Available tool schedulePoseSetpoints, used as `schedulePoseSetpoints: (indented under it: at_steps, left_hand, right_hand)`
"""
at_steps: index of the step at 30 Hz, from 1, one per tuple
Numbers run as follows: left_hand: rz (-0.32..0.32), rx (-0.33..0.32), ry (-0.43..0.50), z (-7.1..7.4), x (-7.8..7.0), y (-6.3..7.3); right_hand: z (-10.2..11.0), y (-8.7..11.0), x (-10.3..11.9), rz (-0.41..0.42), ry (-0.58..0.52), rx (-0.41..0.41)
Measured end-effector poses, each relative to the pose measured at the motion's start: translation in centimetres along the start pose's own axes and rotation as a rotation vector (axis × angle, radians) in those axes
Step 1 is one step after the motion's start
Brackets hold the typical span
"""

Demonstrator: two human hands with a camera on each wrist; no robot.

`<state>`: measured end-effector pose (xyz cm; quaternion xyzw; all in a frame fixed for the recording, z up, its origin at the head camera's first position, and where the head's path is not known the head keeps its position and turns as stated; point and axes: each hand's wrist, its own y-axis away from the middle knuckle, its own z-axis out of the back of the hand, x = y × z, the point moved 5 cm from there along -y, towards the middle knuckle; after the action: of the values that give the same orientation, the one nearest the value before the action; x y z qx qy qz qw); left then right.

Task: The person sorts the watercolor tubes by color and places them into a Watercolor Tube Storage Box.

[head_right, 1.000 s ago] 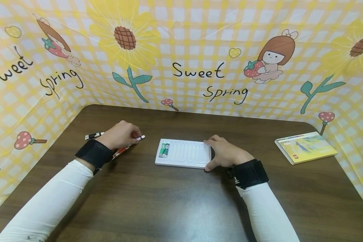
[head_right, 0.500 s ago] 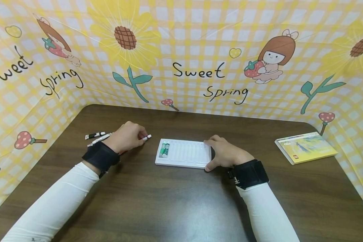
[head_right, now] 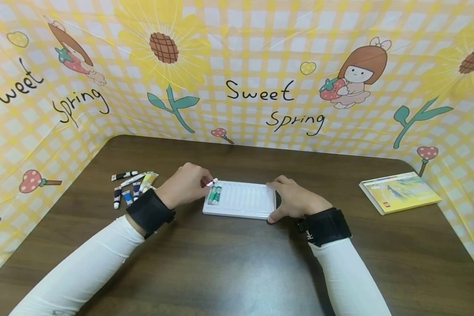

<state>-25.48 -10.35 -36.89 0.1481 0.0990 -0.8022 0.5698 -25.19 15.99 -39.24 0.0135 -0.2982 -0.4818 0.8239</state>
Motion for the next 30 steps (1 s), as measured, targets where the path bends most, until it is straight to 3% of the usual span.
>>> schedulePoseSetpoints:
  at_steps: [6, 14, 20, 30]
  left_hand:
    - [-0.01, -0.027, 0.002, -0.7, -1.9, -0.3]
    - [0.008, -0.029, -0.014, -1.7, -3.4, -1.0]
    - [0.016, -0.013, -0.032, -2.4, -4.0, -0.9]
    - [0.017, 0.0, -0.17, -2.6, -4.3, -0.3]
  right_hand:
    - [0.0, -0.1, -0.1, -0.004, 0.01, 0.0]
    - [-0.1, -0.1, -0.1, 0.002, 0.009, -0.002]
    - [-0.1, -0.2, -0.2, 0.001, 0.006, -0.001]
    - [0.0, -0.2, -0.3, 0.003, 0.004, -0.001]
